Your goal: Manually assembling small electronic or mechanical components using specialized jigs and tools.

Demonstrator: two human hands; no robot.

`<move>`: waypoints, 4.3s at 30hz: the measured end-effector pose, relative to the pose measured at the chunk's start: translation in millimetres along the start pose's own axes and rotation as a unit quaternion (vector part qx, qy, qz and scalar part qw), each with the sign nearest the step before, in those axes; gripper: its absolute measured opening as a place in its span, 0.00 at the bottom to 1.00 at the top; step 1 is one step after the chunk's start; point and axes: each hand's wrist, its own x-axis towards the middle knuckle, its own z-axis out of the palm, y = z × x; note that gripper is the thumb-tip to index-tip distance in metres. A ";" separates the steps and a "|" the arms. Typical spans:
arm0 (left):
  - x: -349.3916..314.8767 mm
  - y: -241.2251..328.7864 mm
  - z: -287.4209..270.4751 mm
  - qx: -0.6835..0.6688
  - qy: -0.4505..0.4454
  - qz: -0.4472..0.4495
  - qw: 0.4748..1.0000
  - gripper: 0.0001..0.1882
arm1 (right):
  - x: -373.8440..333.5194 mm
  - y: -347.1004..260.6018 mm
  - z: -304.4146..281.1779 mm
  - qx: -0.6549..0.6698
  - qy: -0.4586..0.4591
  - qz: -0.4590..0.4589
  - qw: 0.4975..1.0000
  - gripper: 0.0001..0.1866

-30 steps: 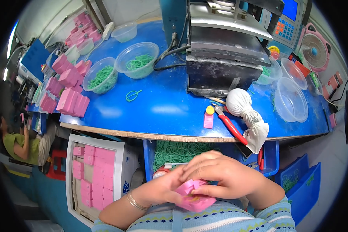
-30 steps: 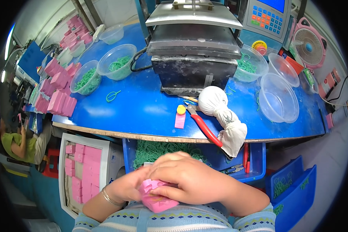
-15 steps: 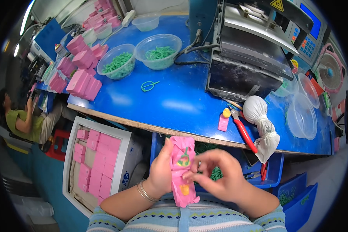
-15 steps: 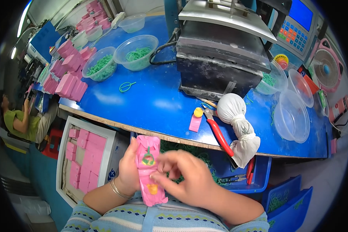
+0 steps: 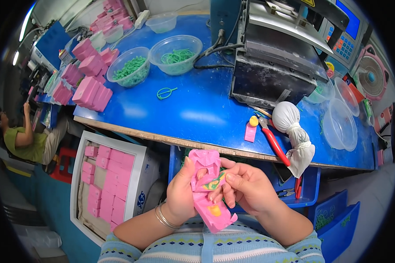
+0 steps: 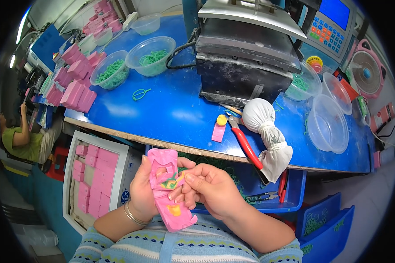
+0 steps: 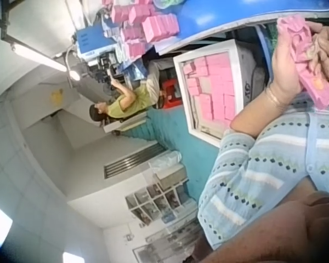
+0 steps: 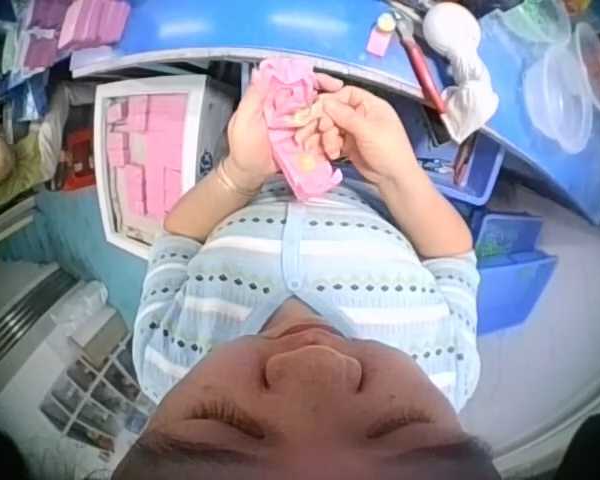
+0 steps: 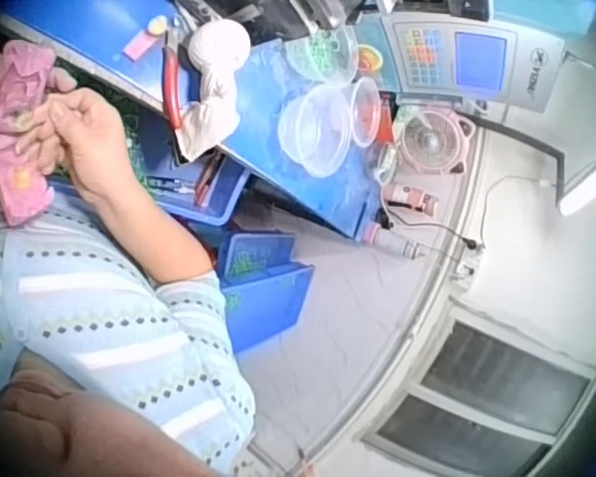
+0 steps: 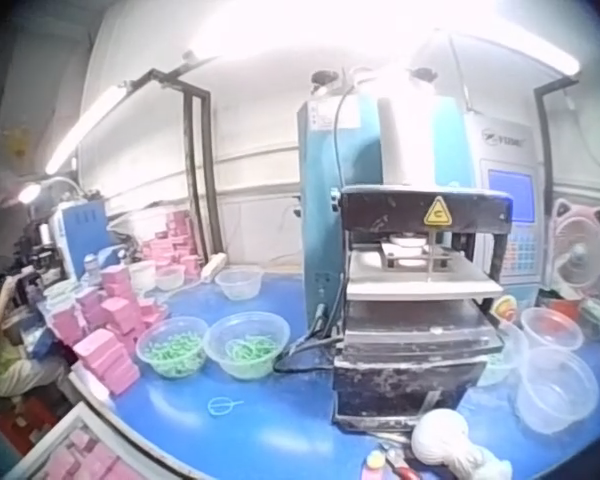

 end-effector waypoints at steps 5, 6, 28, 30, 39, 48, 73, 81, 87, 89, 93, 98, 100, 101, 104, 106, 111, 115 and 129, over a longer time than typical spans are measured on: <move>0.4 3.2 -4.8 -0.077 -0.014 -0.041 0.996 0.33 | -3.5 16.9 7.9 -0.215 0.148 -0.177 0.949 0.08; 0.4 4.2 -4.8 -0.064 -0.019 -0.035 0.997 0.31 | -5.7 9.9 10.2 -0.379 0.134 -0.255 0.879 0.08; -7.5 6.2 -4.6 0.328 0.029 0.038 0.944 0.30 | 2.4 -19.7 21.5 -0.596 0.009 -0.411 0.690 0.14; -8.6 4.7 -5.7 0.319 0.035 0.027 0.947 0.31 | 1.5 -18.9 19.7 -0.636 -0.061 -0.377 0.671 0.11; -12.0 2.9 -3.8 0.253 0.006 0.029 0.967 0.25 | -6.9 -14.8 17.6 -0.589 -0.030 -0.301 0.749 0.06; -13.1 -0.1 -10.6 0.182 -0.011 -0.013 0.983 0.27 | -14.9 0.3 10.4 -0.478 0.038 -0.248 0.842 0.06; -12.2 16.4 22.8 0.475 0.044 0.097 0.874 0.41 | -17.3 -11.1 5.8 -0.681 -0.022 -0.473 0.559 0.15; 20.8 33.4 6.3 0.392 0.055 0.269 0.878 0.18 | -30.2 -22.2 -0.2 -0.198 0.100 -0.204 0.954 0.08; 59.6 51.4 -14.6 0.765 0.143 0.323 0.538 0.33 | -25.5 -27.1 -5.2 -0.053 0.037 -0.130 0.989 0.16; 53.4 51.1 0.4 0.790 0.148 0.348 0.483 0.37 | -25.1 -26.5 -5.2 -0.047 0.064 -0.119 0.990 0.17; 28.7 33.2 23.5 0.684 0.031 0.334 0.648 0.20 | -21.1 -26.8 -0.7 -0.087 0.050 -0.114 0.988 0.18; 18.7 7.5 12.4 0.523 0.044 0.209 0.825 0.12 | -19.1 -13.9 8.7 -0.154 0.050 -0.130 0.978 0.19; 14.9 4.6 10.9 0.551 0.057 0.220 0.803 0.12 | -17.8 -10.9 8.1 -0.186 0.051 -0.132 0.972 0.19; 13.6 3.7 10.6 0.579 0.067 0.232 0.779 0.13 | -17.1 -9.5 7.1 -0.217 0.053 -0.136 0.965 0.18; 11.6 13.0 24.0 0.738 -0.081 0.392 0.543 0.16 | -9.5 -6.5 -4.9 -0.218 0.065 -0.080 0.971 0.18; 9.6 12.0 26.5 0.737 -0.073 0.394 0.545 0.17 | -3.2 3.6 -12.7 -0.244 0.082 -0.079 0.963 0.16; 5.1 18.9 19.7 0.746 -0.025 0.380 0.545 0.18 | -11.1 4.3 -19.1 -0.652 0.111 -0.263 0.702 0.10; 1.4 20.8 21.9 0.754 -0.025 0.356 0.551 0.16 | -17.1 -9.7 -4.1 -0.609 0.110 -0.348 0.704 0.11; -8.8 17.9 27.7 0.650 -0.030 0.256 0.714 0.21 | -25.9 -11.3 1.2 -0.514 0.050 -0.346 0.783 0.06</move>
